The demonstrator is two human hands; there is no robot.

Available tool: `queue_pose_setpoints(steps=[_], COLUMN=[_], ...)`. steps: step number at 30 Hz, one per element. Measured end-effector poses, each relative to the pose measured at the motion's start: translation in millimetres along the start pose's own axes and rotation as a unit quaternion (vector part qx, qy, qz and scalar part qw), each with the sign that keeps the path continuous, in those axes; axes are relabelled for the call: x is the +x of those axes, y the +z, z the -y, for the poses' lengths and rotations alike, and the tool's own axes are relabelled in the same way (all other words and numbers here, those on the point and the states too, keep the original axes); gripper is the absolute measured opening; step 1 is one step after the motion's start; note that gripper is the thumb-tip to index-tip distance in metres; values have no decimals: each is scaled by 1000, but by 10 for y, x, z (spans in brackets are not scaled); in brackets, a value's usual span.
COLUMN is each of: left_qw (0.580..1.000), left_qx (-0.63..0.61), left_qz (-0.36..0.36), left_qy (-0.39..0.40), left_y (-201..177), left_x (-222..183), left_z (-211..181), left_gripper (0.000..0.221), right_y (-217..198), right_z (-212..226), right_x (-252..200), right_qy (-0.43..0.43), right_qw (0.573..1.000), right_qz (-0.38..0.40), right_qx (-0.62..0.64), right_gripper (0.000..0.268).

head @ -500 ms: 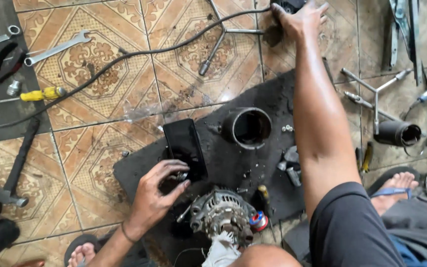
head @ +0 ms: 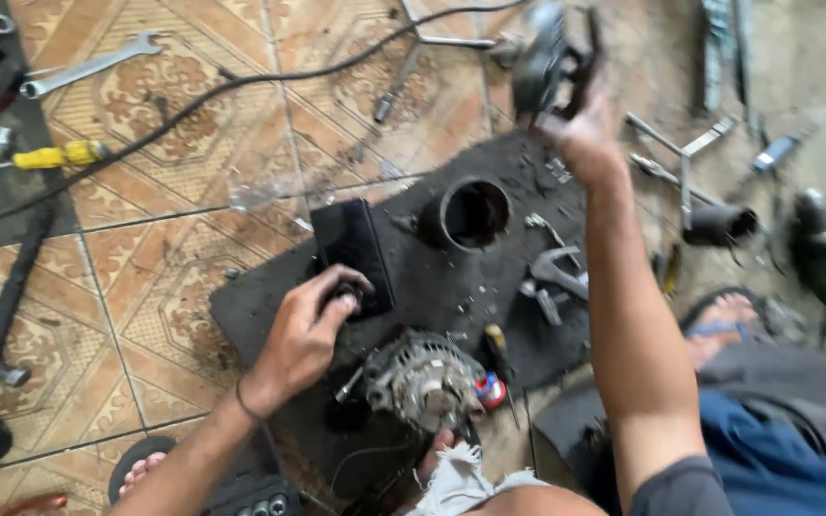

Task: Disassembling and reassembling a mechanical alternator using a hammer, screwdriver, and socket wrench.

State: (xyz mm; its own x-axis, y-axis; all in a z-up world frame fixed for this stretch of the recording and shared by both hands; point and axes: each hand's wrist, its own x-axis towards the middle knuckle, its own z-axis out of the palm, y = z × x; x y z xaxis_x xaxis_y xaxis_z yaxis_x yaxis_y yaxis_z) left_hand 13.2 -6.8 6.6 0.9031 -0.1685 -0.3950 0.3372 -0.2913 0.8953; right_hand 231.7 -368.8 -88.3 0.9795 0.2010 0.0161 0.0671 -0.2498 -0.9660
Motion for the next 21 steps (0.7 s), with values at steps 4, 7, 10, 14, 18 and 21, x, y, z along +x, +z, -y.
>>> queue_pose_setpoints(steps=[4,7,10,14,18,21], left_qw=[926,914,938,935,949,953], left_qx=[177,93,44,-273,-170,-110], left_qz=[-73,-39,-55,156,186,210], left_qy=[325,393,340,163,189,190], left_y=[242,318,556,527,584,641], left_x=[11,42,-16,-413,-869,-1053], left_z=[258,-304,-269,-870,-961,-940], left_gripper=[31,27,31,50,59,59], right_y=[147,72,273,325,195,143], right_z=[1181,1473,2142,2447,2354,2176], right_x=[-860,-1442,-1745,-2297,-3007,-3497], right_qy=[-46,-76,-51,-69,-64,-45], right_qw=[985,972,972,975,989,998], right_qz=[155,220,216,168,87,38], right_qx=[55,23,83,130,99,-20], right_gripper=[126,155,151,148,146,140])
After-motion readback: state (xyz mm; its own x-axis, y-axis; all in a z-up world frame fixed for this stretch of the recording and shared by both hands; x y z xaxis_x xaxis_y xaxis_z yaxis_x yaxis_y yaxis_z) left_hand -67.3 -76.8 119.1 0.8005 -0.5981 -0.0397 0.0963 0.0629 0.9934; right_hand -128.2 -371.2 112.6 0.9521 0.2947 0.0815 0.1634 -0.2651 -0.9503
